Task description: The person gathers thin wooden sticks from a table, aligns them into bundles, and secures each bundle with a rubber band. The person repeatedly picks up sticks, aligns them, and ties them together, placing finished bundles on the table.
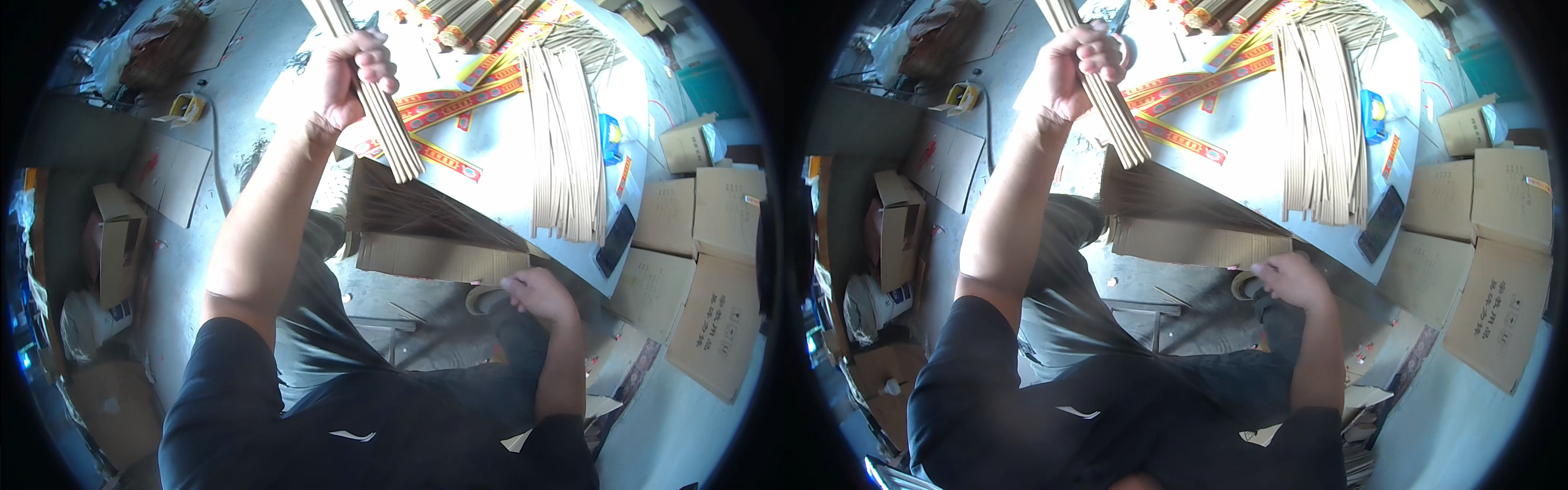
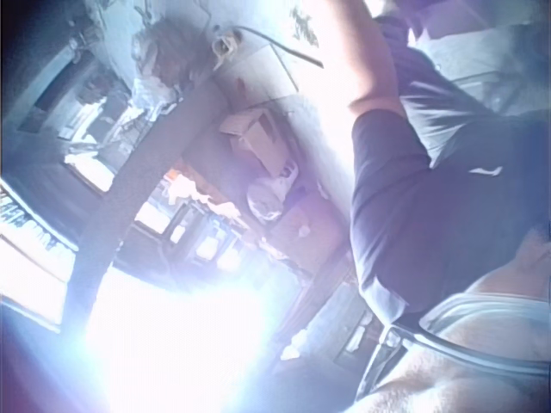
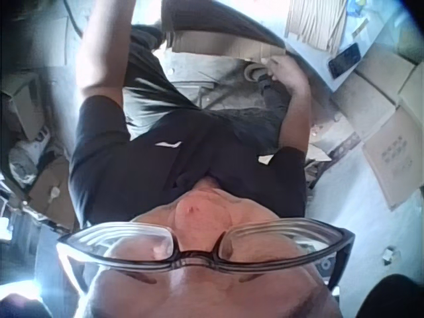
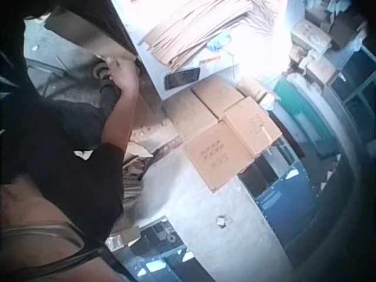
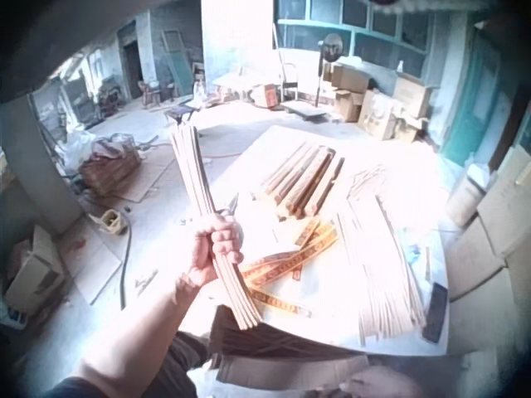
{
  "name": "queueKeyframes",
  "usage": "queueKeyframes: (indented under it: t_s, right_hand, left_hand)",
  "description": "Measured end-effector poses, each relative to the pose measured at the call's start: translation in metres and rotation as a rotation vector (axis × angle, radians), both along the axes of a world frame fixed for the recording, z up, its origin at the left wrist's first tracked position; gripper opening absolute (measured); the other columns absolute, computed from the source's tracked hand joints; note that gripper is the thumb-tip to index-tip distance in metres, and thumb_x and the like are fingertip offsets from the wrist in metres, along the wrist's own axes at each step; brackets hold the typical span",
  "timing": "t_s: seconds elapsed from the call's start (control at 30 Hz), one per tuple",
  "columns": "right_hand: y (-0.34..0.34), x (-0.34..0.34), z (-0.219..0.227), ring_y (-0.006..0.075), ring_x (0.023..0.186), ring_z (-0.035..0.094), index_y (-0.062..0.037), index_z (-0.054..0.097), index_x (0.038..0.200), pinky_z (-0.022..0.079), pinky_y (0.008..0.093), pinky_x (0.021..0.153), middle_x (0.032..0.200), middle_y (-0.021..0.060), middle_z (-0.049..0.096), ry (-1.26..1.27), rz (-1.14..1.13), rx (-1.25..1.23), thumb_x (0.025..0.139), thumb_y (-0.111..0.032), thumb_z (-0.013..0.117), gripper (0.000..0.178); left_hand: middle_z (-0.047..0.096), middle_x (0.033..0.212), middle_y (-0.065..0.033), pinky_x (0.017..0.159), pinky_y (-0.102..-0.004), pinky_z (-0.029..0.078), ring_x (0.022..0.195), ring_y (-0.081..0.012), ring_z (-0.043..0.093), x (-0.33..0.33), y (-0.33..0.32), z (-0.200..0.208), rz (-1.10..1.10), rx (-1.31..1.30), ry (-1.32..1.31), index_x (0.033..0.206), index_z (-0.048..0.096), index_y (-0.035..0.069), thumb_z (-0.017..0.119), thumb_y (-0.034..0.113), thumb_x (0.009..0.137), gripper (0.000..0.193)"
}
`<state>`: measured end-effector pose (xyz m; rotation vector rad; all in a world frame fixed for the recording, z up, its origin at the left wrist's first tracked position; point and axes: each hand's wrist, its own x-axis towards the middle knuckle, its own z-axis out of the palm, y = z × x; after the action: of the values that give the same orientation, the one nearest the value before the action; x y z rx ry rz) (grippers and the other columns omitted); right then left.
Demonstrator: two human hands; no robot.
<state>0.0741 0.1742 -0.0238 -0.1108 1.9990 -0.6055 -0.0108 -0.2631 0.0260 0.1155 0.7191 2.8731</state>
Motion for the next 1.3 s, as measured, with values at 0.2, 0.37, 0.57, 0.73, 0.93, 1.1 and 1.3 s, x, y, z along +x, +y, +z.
queueKeyframes:
  t_s: [0.2,0.37,0.57,0.73,0.93,1.1,1.3]
  right_hand:
    - [-0.059,-0.049,0.076,0.008,0.084,0.062,-0.0004,0.062,0.118,0.049,0.0224,0.075,0.089,0.0028,0.065,0.488,-0.501,-0.936,0.106,-0.024,0.059,0.027]
    - [-0.095,-0.082,0.067,0.0204,0.096,0.066,0.0006,0.055,0.125,0.055,0.0337,0.082,0.101,0.0092,0.064,0.03,-0.779,-1.536,0.101,-0.029,0.064,0.039]
    - [-0.098,-0.093,0.057,0.0146,0.058,0.059,0.0015,0.061,0.108,0.048,0.0293,0.054,0.072,0.0068,0.06,0.36,-0.965,-1.375,0.09,-0.005,0.068,0.02]
    - [-0.073,-0.103,0.088,0.0096,0.058,0.046,-0.0067,0.06,0.12,0.041,0.028,0.057,0.07,-0.0033,0.046,0.265,-1.052,-1.37,0.097,-0.013,0.063,0.024]
    - [-0.073,-0.106,0.08,0.0098,0.056,0.047,-0.0081,0.061,0.11,0.039,0.0264,0.052,0.068,-0.0032,0.047,0.178,-1.032,-1.437,0.095,-0.011,0.064,0.015]
    - [-0.074,-0.099,0.099,0.0114,0.054,0.048,-0.0055,0.058,0.115,0.042,0.0306,0.05,0.067,-0.0005,0.046,0.298,-0.986,-1.423,0.094,-0.009,0.064,0.021]
    - [-0.08,-0.094,0.095,0.0089,0.053,0.047,-0.0093,0.058,0.115,0.043,0.0301,0.053,0.066,-0.0034,0.044,0.127,-0.888,-1.558,0.095,-0.012,0.064,0.02]
  left_hand:
    - [0.043,0.059,0.006,0.048,-0.0256,0.047,0.048,-0.0076,0.044,0.023,0.128,0.002,-0.459,-0.246,-0.17,0.08,0.049,0.011,0.068,0.008,0.089,0.021]
    - [0.053,0.066,-0.0002,0.049,-0.0282,0.044,0.05,-0.0117,0.05,0.047,0.178,0.012,-0.698,-0.367,-0.218,0.09,0.057,0.007,0.073,0.003,0.084,0.018]
    - [0.063,0.074,-0.0062,0.055,-0.0317,0.052,0.058,-0.0148,0.062,0.057,0.219,0.0,-0.291,-1.217,-0.015,0.096,0.063,0.003,0.073,0.005,0.085,0.014]
    - [0.058,0.065,-0.0033,0.052,-0.0272,0.048,0.052,-0.0114,0.057,0.071,0.207,-0.025,-0.678,-0.756,-0.046,0.085,0.059,0.003,0.078,0.008,0.085,0.02]
    - [0.061,0.067,-0.0056,0.049,-0.0289,0.047,0.053,-0.012,0.058,0.075,0.206,-0.031,-0.722,-0.895,-0.121,0.078,0.056,0.005,0.075,0.009,0.086,0.021]
    - [0.059,0.062,-0.0036,0.049,-0.0284,0.045,0.052,-0.0109,0.057,0.072,0.206,-0.025,-0.533,-1.211,-0.062,0.077,0.057,0.004,0.071,0.009,0.088,0.018]
    - [0.058,0.064,-0.0013,0.048,-0.0263,0.045,0.052,-0.0085,0.056,0.064,0.206,-0.006,-0.622,-0.714,-0.019,0.084,0.057,0.005,0.074,0.01,0.092,0.019]
